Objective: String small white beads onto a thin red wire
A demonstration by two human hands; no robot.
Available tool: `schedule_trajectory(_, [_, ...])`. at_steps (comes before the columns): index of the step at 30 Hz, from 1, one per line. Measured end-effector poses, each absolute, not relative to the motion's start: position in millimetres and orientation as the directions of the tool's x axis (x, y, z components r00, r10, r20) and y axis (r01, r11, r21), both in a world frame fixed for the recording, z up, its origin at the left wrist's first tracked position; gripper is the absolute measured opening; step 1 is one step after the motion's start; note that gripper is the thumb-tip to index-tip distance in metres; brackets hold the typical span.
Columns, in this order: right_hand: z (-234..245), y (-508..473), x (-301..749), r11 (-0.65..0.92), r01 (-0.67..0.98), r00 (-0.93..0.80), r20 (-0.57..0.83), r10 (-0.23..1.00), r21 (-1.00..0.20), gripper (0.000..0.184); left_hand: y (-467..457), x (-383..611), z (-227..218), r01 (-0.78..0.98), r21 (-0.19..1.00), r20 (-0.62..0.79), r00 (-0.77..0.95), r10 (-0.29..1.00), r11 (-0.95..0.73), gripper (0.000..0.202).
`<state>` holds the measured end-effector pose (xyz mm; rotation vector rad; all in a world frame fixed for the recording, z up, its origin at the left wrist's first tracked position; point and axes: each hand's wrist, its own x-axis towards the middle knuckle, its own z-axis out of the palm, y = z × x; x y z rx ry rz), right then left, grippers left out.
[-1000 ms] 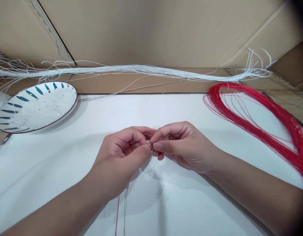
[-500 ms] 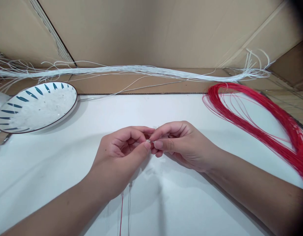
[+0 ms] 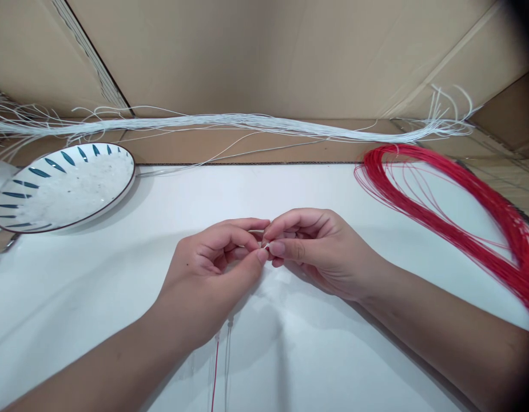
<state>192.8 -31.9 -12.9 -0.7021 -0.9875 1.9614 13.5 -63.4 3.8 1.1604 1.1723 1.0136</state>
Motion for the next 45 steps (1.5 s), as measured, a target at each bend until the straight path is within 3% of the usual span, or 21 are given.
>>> schedule_trajectory(13, [-13.0,-32.0,193.6,-0.368,-0.399,-0.521,-0.123,0.844,-0.840,0.008,-65.0,19.0,8.7,-0.018,0.986,-0.167,0.064,0.984,0.168,0.015])
schedule_trajectory(19, [-13.1,-31.4,193.8,-0.363,-0.397,-0.514,-0.124,0.849,-0.843,0.009,-62.7,15.6,6.7,-0.002,0.987,-0.158,0.137,0.978,0.160,0.015])
schedule_trajectory(45, [-14.4,-31.3,193.8,-0.341,-0.387,-0.507,-0.111,0.855,-0.857,0.009,-62.8,14.1,6.1,0.009,0.988,-0.152,0.160,0.975,0.153,0.015])
